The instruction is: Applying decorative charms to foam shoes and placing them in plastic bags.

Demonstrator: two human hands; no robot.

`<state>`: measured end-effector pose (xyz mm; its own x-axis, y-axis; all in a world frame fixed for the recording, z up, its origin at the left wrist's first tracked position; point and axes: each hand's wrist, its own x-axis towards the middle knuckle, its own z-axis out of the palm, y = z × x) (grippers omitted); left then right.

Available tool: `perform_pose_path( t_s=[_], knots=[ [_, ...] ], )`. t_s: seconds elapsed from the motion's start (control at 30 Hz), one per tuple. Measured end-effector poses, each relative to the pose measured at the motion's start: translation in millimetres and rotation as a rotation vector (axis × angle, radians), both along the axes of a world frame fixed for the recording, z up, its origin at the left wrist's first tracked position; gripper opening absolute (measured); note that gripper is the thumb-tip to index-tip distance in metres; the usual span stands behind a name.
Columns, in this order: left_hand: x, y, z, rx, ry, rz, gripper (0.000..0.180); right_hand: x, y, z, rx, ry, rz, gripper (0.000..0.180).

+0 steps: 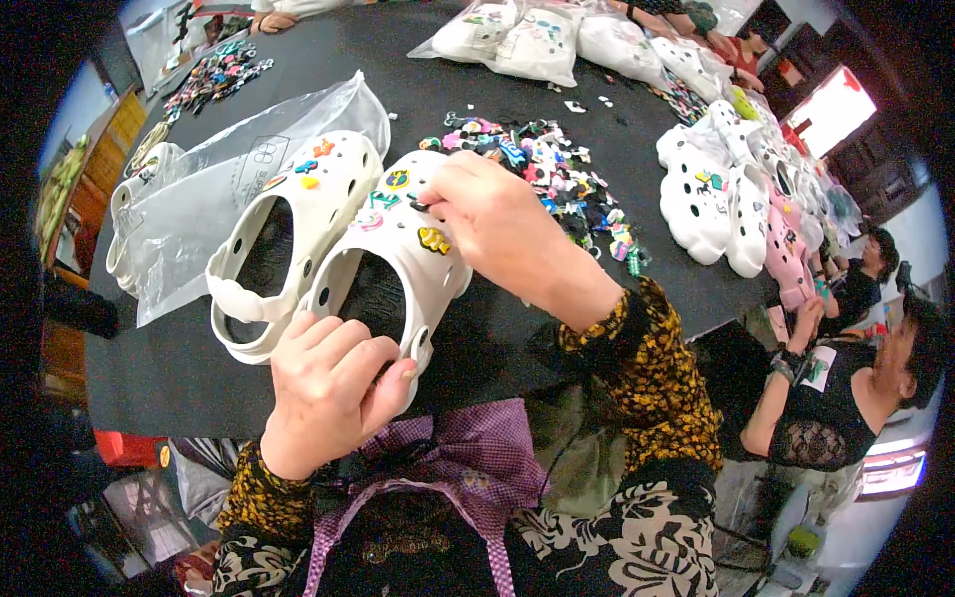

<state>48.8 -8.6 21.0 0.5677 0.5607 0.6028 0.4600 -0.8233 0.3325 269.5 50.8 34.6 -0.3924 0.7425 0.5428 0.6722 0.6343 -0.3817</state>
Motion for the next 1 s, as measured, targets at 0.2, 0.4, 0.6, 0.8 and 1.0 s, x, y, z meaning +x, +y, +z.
perform_pose_path(
  t_s=[0.2, 0.4, 0.6, 0.8, 1.0],
  knots=[
    [0.1, 1.2, -0.5, 0.002, 0.003, -0.003, 0.014, 12.2, -10.3, -8.8, -0.001, 0.015, -0.041, 0.013],
    [1.5, 1.2, -1.9, 0.009, 0.005, -0.001, 0.015, 14.8, -15.5, -13.3, -0.044, 0.05, -0.063, 0.014],
    [2.7, 0.2, 2.4, -0.01, 0.08, -0.005, 0.018, 16.8, -13.4, -16.6, 0.013, 0.04, -0.052, 0.015],
    [2.0, 0.7, 4.2, -0.03, 0.107, -0.012, 0.021, 16.5, -13.7, -18.4, 0.028, 0.054, -0.047, 0.016],
    [3.4, 5.5, 11.6, -0.092, 0.144, -0.027, 0.027, 14.2, -14.6, -18.0, 0.063, 0.01, -0.044, 0.017]
  ],
)
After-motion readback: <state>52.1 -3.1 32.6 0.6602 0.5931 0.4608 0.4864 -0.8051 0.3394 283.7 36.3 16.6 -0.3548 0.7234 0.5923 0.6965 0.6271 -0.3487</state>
